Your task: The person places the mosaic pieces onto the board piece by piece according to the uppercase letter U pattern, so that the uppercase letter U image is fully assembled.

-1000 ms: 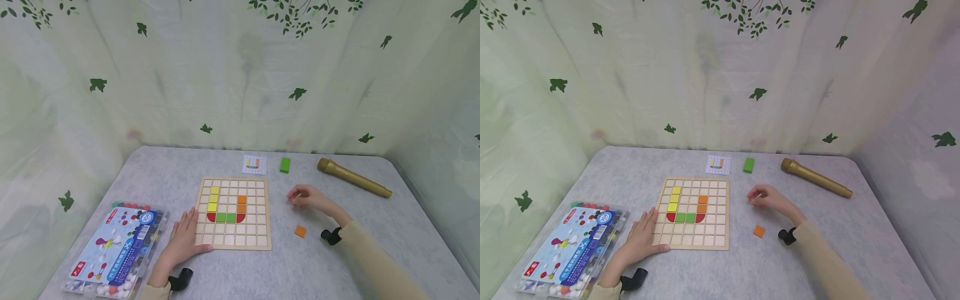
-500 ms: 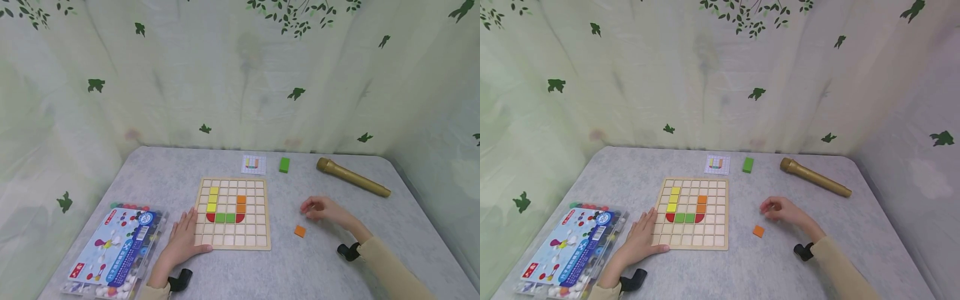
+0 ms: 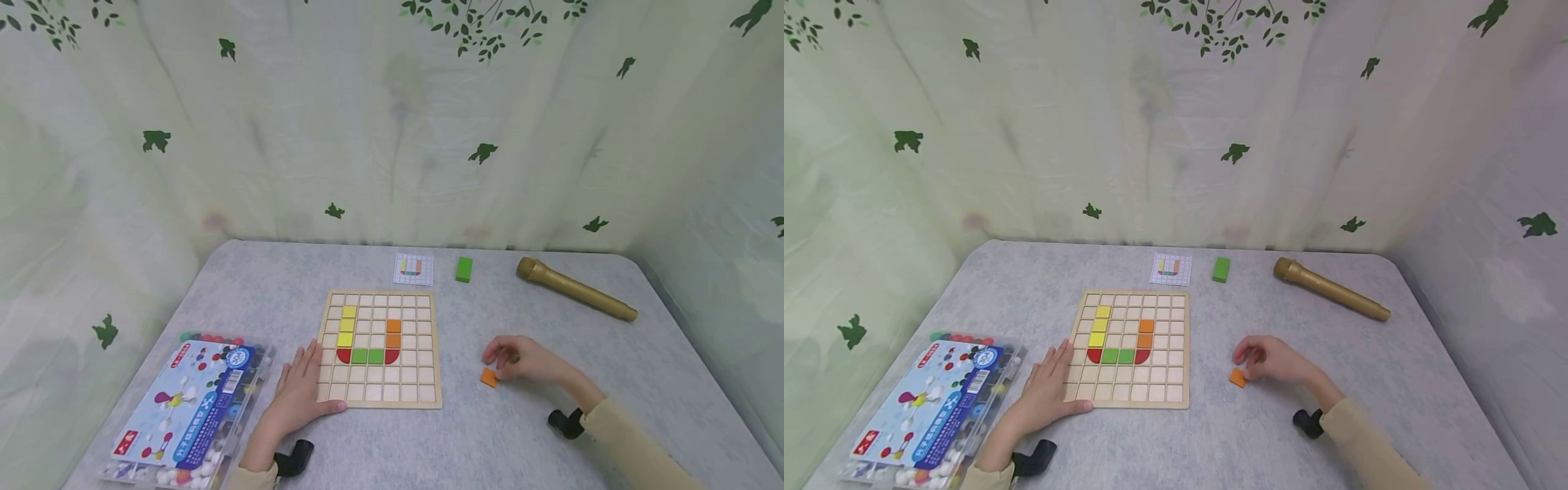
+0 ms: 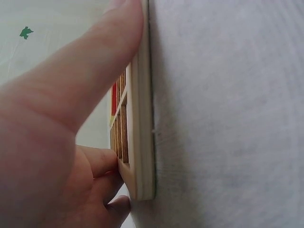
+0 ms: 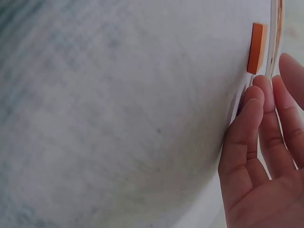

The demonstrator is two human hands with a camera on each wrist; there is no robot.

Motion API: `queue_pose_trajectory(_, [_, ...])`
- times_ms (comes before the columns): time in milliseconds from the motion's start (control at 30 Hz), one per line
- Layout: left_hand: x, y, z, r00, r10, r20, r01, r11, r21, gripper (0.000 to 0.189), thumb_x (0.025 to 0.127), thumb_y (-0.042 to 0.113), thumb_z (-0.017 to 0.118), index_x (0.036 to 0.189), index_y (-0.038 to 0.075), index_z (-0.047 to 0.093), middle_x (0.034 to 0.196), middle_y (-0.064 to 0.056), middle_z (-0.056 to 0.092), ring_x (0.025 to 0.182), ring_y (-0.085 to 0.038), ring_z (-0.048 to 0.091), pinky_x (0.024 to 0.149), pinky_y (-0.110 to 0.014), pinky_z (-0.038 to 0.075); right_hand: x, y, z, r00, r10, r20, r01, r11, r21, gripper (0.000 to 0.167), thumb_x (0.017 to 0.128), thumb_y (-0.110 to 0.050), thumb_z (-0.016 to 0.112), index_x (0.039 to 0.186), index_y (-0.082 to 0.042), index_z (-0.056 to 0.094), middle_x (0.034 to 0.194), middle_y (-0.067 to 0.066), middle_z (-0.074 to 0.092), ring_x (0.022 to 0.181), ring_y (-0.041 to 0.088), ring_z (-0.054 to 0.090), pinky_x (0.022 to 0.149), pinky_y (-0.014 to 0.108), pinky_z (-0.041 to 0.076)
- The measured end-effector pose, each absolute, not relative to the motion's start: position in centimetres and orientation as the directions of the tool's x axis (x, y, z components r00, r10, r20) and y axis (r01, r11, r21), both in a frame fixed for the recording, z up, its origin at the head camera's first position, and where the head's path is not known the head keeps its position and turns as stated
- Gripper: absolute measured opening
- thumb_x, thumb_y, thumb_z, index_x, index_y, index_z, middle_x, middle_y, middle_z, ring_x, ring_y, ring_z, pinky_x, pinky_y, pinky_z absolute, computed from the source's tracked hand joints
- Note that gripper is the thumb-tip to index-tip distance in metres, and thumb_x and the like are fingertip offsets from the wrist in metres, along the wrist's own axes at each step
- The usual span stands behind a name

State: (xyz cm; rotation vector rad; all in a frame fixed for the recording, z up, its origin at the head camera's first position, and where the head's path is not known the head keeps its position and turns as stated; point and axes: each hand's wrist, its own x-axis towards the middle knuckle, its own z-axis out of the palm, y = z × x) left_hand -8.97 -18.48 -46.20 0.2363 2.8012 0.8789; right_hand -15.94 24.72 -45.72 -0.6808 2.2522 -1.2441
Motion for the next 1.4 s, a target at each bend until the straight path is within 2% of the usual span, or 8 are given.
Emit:
queue_pose_trajectory(200, [-9.0,-18.5,-46.2,-0.968,0.210,-0.139,0.093,0.813,0.575,0.117,0.071,0.048,0.080,0.146,-0.014,0.015,0.154,-0.029,0.010,0.140,-0.047,0.002,0.107,-0.064,-0.001,-15.5,24.1,-46.1,-0.762,-0.626,-0.168,-0.221,0.495,-0.840,0.028,0.080,0.005,0.068,0.105,-0.007,0.065,0.102,0.004,0.064,0.085,0.018,0.056,0.070,0.028,0.047])
queue_pose_trajectory(400, [-9.0,-18.5,-46.1,-0.967,0.209,-0.143,0.089,0.809,0.580,0.117,0.071,0.047,0.080,0.146,-0.014,0.014,0.154,-0.029,0.009,0.140,-0.047,0.001,0.107,-0.064,-0.002,-15.3,23.7,-46.1,-0.757,-0.642,-0.121,-0.272,0.479,-0.835,0.029,0.078,0.010,0.067,0.101,-0.007,0.066,0.097,0.003,0.064,0.082,0.018,0.055,0.068,0.027,0.047])
queue_pose_trajectory(633, [-8.9,-18.5,-46.2,-0.968,0.207,-0.140,0.091,0.815,0.573,0.117,0.072,0.048,0.080,0.147,-0.013,0.014,0.154,-0.029,0.009,0.140,-0.047,0.001,0.107,-0.064,-0.001,-15.2,23.5,-45.9,-0.774,-0.621,-0.126,-0.259,0.491,-0.832,0.026,0.075,0.012,0.067,0.094,-0.006,0.064,0.090,0.003,0.061,0.079,0.018,0.052,0.068,0.027,0.045])
queue_pose_trajectory(833, [-8.9,-18.5,-46.2,-0.968,0.207,-0.142,0.091,0.817,0.570,0.117,0.072,0.049,0.079,0.147,-0.012,0.014,0.154,-0.028,0.009,0.140,-0.047,0.002,0.108,-0.064,-0.001,-15.5,23.4,-45.3,-0.771,-0.618,-0.152,-0.209,0.471,-0.857,0.017,0.081,0.010,0.062,0.093,-0.002,0.064,0.087,0.006,0.061,0.076,0.018,0.051,0.066,0.026,0.045])
queue_pose_trajectory(1033, [-8.9,-18.5,-46.3,-0.969,0.207,-0.132,0.096,0.814,0.572,0.117,0.071,0.049,0.080,0.147,-0.013,0.015,0.154,-0.029,0.010,0.140,-0.047,0.002,0.107,-0.064,-0.001,-17.2,23.3,-45.6,-0.751,-0.641,-0.159,-0.172,0.422,-0.890,0.008,0.088,0.000,0.061,0.095,-0.003,0.063,0.085,0.005,0.061,0.075,0.016,0.055,0.066,0.027,0.048])
queue_pose_trajectory(1167, [-9.0,-18.5,-46.5,-0.971,0.207,-0.123,0.103,0.818,0.565,0.117,0.071,0.050,0.079,0.147,-0.013,0.015,0.154,-0.029,0.010,0.140,-0.047,0.002,0.108,-0.064,0.000,-18.3,22.5,-45.2,-0.765,-0.623,-0.166,-0.126,0.397,-0.909,0.010,0.090,-0.005,0.061,0.098,0.000,0.063,0.088,0.007,0.060,0.078,0.018,0.055,0.070,0.029,0.050])
queue_pose_trajectory(1400, [-9.0,-18.6,-46.6,-0.971,0.207,-0.122,0.106,0.823,0.558,0.117,0.071,0.050,0.080,0.147,-0.013,0.016,0.154,-0.028,0.011,0.140,-0.047,0.003,0.108,-0.064,0.001,-20.4,19.7,-44.8,-0.781,-0.597,-0.181,-0.088,0.393,-0.915,0.014,0.090,-0.005,0.061,0.103,0.002,0.063,0.090,0.008,0.061,0.079,0.020,0.055,0.072,0.034,0.050])
